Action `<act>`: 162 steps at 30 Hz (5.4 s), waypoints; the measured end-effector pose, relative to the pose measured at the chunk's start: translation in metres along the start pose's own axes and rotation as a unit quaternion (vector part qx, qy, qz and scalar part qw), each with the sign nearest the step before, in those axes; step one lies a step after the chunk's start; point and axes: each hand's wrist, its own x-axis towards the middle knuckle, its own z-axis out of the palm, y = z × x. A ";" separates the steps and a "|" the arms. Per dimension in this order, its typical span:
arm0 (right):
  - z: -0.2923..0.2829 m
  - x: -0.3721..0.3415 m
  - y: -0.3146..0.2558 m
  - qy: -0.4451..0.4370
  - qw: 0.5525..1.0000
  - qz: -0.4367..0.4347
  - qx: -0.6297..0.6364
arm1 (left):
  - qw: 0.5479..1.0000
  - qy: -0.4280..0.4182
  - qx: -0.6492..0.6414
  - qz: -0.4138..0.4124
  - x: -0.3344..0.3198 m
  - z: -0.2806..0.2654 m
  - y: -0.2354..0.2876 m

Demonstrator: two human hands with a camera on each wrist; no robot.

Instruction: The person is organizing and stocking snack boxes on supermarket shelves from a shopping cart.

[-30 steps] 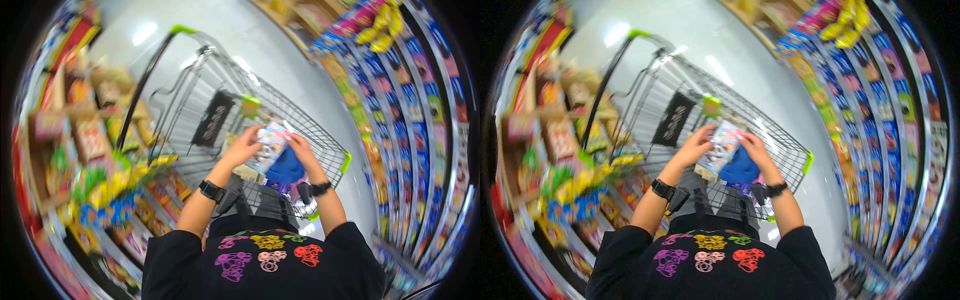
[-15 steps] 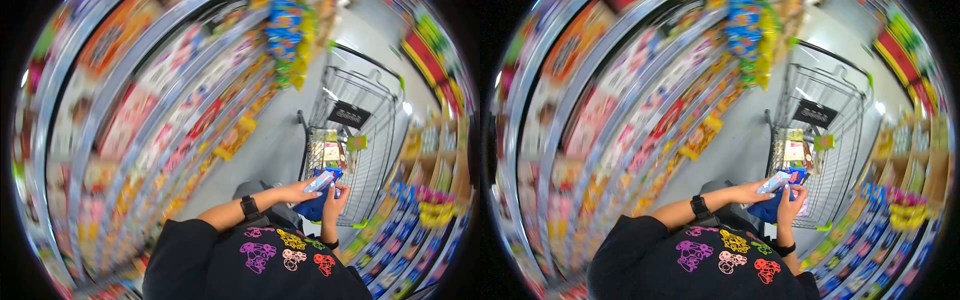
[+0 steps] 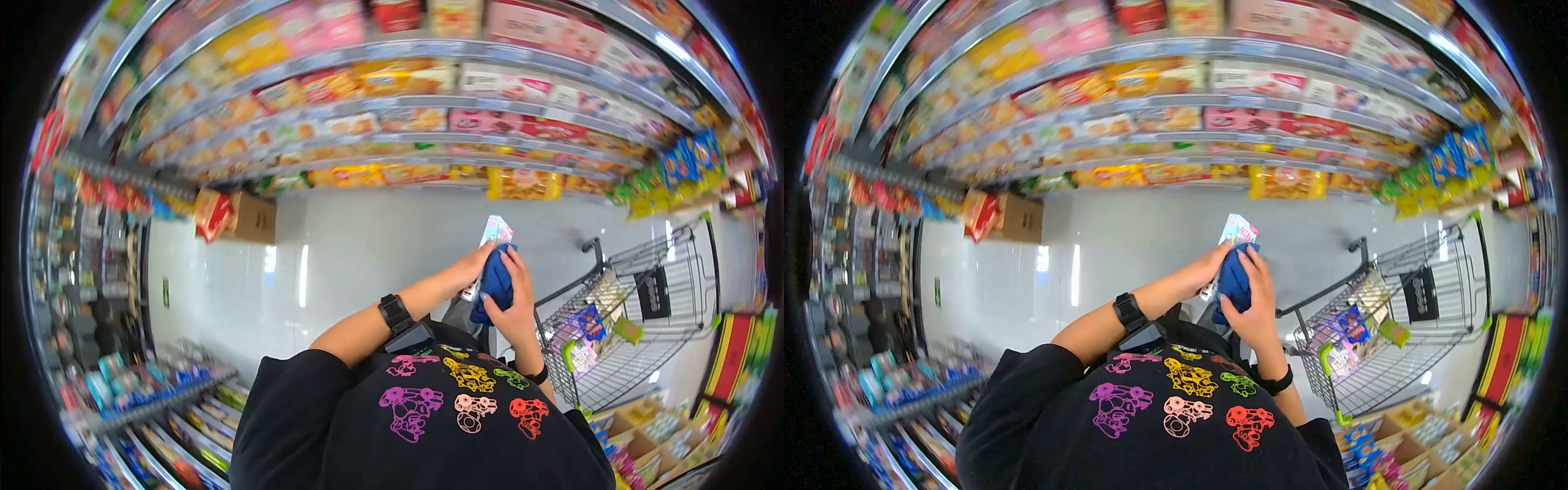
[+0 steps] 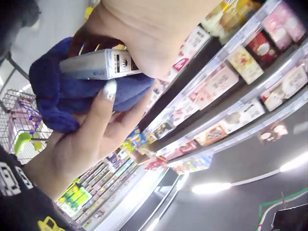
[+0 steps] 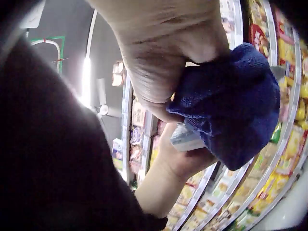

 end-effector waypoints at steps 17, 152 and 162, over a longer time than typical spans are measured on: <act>0.122 -0.096 -0.140 -0.089 0.980 -0.165 -0.070 | 0.991 0.040 -0.071 0.104 -0.253 -0.043 -0.058; 0.274 0.083 -0.096 0.088 0.902 0.241 0.349 | 0.908 0.059 0.240 0.339 -0.238 -0.235 0.080; 0.272 0.128 -0.144 0.070 0.959 0.058 0.270 | 0.945 0.068 0.180 0.266 -0.194 -0.260 0.108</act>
